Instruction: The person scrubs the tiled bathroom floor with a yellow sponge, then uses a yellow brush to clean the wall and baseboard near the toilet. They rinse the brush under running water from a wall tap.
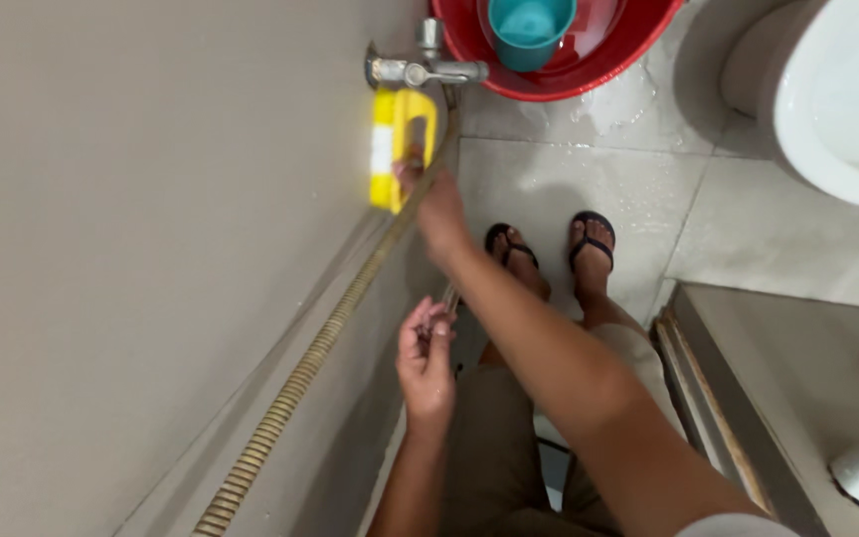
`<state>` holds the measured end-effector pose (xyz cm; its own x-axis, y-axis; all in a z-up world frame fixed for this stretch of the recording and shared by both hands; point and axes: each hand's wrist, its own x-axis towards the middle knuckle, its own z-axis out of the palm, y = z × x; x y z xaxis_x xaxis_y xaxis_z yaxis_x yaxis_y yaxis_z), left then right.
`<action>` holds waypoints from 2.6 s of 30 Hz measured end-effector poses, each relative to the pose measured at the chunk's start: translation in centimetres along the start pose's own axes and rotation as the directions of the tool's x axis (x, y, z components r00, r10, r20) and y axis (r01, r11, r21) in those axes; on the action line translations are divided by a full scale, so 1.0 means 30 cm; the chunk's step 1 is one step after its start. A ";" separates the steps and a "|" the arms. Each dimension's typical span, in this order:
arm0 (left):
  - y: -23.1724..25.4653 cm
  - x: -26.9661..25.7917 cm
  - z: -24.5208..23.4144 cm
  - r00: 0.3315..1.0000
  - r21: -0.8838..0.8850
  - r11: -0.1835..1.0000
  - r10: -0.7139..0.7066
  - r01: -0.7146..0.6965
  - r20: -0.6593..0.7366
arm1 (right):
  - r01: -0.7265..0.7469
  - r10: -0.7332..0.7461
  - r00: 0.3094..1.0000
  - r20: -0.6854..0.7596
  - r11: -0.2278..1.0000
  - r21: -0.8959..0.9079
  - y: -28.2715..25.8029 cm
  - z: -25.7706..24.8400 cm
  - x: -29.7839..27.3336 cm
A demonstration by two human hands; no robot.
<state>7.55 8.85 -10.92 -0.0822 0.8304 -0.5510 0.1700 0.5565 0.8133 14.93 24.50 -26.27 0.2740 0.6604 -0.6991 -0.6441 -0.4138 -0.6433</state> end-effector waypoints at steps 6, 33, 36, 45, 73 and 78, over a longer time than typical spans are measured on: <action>0.015 0.013 0.001 1.000 0.015 0.999 -0.029 0.029 -0.008 | 0.012 -0.013 1.000 -0.008 0.992 -0.127 0.025 -0.025 0.008; -0.142 0.071 0.003 1.000 -0.038 0.999 0.024 -0.024 0.006 | -0.127 0.108 0.987 0.122 0.979 0.160 0.079 -0.101 0.297; -0.145 0.095 0.014 1.000 -0.034 0.999 0.026 -0.026 0.016 | -0.019 0.012 0.996 0.083 0.996 0.082 0.113 -0.102 0.231; -0.210 0.191 0.017 1.000 -0.001 1.000 0.024 -0.024 -0.001 | -0.356 0.354 0.934 -0.041 0.931 -0.085 0.321 -0.187 0.420; 0.184 -0.134 0.089 0.998 -0.038 0.999 0.027 -0.025 0.051 | -0.074 0.078 0.997 0.015 0.979 -0.190 -0.072 -0.324 -0.310; 0.226 -0.165 0.115 0.997 -0.080 0.997 0.021 -0.015 0.073 | 0.209 -0.222 0.973 -0.068 0.965 -0.158 -0.361 -0.269 -0.185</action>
<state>12.52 8.42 -3.31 -0.0073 0.8376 -0.5462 0.0918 0.5445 0.8337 26.15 20.27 -17.92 0.4582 0.6914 -0.5586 -0.4514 -0.3603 -0.8163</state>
